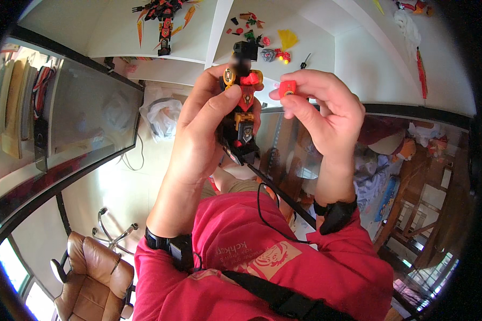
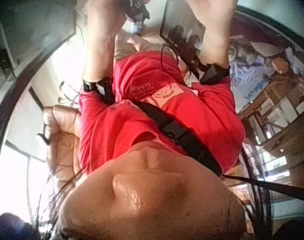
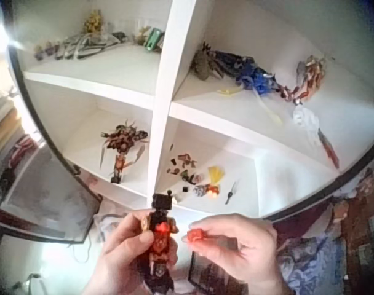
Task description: The person is assembling components of a toy robot, specifically attaching small red plastic parts to its legs and joints.
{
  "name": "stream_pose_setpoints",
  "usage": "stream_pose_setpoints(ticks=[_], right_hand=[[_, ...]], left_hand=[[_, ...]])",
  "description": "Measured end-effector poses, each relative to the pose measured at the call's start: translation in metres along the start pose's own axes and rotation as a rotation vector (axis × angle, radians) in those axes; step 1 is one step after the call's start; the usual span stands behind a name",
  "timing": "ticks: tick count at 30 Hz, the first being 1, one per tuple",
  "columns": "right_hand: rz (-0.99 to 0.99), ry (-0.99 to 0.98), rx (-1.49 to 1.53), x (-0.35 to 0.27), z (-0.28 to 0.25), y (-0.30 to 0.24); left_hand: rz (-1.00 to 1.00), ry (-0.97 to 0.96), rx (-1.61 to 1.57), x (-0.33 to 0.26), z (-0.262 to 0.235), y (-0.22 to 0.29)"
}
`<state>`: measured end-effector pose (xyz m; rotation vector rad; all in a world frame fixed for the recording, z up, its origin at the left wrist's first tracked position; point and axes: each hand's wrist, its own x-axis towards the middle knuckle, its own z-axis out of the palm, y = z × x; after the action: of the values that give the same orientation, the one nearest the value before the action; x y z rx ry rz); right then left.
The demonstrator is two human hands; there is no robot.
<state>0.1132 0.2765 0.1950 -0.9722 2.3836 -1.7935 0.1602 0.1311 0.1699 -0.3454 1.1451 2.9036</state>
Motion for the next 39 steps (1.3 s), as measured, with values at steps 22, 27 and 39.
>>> stream_pose_setpoints(ticks=[22, 27, 39], right_hand=[[0.328, 0.063, 0.32, 0.005, 0.005, 0.002], [0.394, -0.013, 0.424, 0.005, -0.001, 0.0], [0.073, -0.112, 0.223, 0.023, 0.05, 0.02]], left_hand=[[-0.13, -0.12, -0.195, 0.005, -0.011, -0.005], [-0.114, -0.101, -0.161, 0.006, -0.011, -0.004], [-0.117, -0.016, 0.011, 0.001, -0.047, 0.005]])
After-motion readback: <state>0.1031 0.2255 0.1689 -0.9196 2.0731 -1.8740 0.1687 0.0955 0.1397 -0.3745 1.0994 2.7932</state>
